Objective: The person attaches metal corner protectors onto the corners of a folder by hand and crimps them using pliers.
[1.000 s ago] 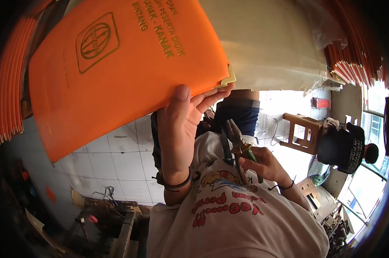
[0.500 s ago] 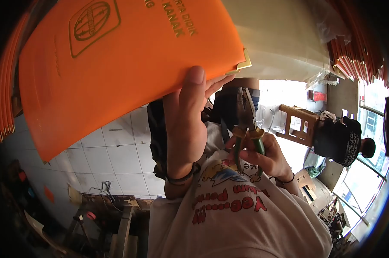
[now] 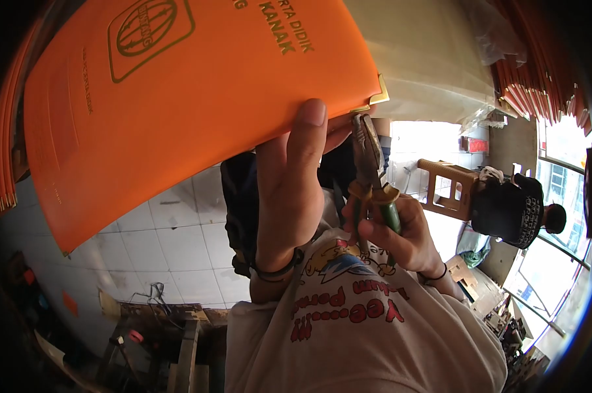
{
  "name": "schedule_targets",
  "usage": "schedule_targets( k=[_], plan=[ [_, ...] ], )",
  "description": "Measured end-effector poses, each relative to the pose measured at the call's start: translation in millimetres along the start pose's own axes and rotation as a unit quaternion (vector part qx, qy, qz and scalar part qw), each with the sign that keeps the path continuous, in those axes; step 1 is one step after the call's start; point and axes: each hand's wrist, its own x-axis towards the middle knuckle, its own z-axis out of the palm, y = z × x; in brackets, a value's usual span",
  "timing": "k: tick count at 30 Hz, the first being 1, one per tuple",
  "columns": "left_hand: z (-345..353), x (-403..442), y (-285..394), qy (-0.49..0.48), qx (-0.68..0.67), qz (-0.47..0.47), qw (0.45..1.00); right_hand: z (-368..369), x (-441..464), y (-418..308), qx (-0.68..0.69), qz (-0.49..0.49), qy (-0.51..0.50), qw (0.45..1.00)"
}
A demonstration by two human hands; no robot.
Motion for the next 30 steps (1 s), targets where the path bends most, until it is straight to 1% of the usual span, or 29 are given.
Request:
schedule_targets(
  k=[5, 8, 14, 17, 19, 21, 22, 24, 26, 30],
  plan=[
    [2, 0, -5, 0.032, -0.014, 0.002, 0.999, 1, 2, -3, -0.016, 0.016, 0.006, 1.0],
    [-3, 0, -3, -0.003, -0.01, 0.005, 1.0, 7, 2, -3, -0.012, 0.02, 0.027, 0.999],
    [4, 1, 2, 0.003, -0.019, 0.018, 1.0, 15, 2, -8, 0.004, 0.05, 0.068, 0.996],
    [5, 0, 1, 0.01, -0.03, 0.008, 0.999, 14, 4, -5, -0.093, -0.033, 0.083, 0.992],
    [2, 0, 2, 0.006, -0.008, -0.001, 1.0, 8, 5, -3, -0.175, -0.072, 0.075, 0.979],
    [2, 0, 2, 0.009, -0.003, -0.008, 1.0, 7, 5, -8, -0.2, -0.053, 0.075, 0.975],
    [3, 0, 3, 0.015, -0.009, -0.011, 1.0, 10, 4, -17, -0.181, -0.018, 0.084, 0.98],
    [5, 0, 3, 0.021, -0.018, -0.016, 0.999, 11, 4, -22, -0.164, 0.024, 0.082, 0.983],
    [5, -1, 2, 0.021, -0.024, -0.025, 0.999, 7, 2, -20, -0.165, 0.039, 0.063, 0.983],
    [5, 0, 2, 0.013, -0.033, -0.007, 0.999, 8, 1, -18, -0.152, 0.056, 0.094, 0.982]
  ],
)
